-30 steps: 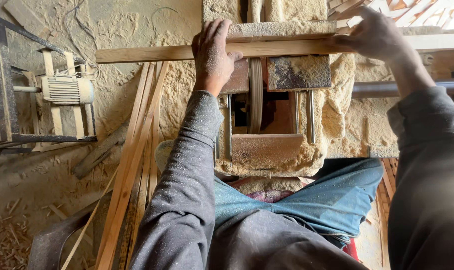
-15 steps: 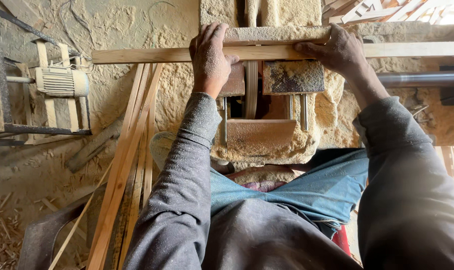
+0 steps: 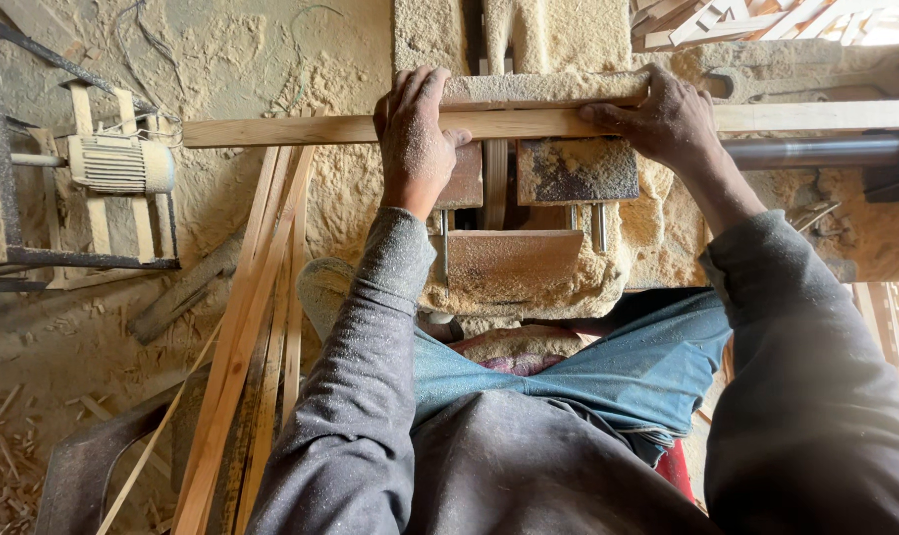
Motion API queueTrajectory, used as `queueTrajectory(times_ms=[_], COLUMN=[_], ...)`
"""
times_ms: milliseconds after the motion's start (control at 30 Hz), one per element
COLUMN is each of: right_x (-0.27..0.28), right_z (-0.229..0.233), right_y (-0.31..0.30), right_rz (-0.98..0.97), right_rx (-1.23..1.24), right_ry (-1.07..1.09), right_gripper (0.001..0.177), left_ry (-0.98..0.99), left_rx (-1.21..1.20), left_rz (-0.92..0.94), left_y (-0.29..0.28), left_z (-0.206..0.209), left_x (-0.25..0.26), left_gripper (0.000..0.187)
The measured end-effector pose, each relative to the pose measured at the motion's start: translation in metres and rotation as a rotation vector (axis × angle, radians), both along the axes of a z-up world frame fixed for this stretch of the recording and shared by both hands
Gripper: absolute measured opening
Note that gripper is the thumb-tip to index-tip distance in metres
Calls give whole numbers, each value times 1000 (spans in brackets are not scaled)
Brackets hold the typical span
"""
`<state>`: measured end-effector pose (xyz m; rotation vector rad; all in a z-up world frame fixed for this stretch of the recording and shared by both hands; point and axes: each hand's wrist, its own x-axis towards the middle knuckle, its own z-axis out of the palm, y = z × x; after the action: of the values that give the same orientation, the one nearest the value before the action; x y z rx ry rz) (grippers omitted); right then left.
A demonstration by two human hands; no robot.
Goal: The person holds a long piece of wood against a rotating sanding belt, moving it back and forth to smooth the surface.
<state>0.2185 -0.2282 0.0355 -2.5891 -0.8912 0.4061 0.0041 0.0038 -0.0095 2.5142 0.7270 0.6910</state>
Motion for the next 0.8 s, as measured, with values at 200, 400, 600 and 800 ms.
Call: queueTrajectory(times_ms=[200, 400, 600, 800], right_x=[20, -34, -5, 51], right_z=[-68, -15, -32, -22], right_y=[-38, -47, -27, 21], right_rz=[245, 137, 233, 188], right_rx=[122, 14, 204, 121], right_ry=[-122, 18, -164, -53], right_gripper=[48, 86, 42, 81], left_ry=[1, 113, 46, 79], left_rx=[-5, -108, 11, 63], left_rz=[-6, -79, -39, -126], left_y=[-26, -47, -23, 37], left_z=[12, 40, 7, 2], left_x=[-26, -61, -28, 24], left_gripper=[70, 75, 70, 80])
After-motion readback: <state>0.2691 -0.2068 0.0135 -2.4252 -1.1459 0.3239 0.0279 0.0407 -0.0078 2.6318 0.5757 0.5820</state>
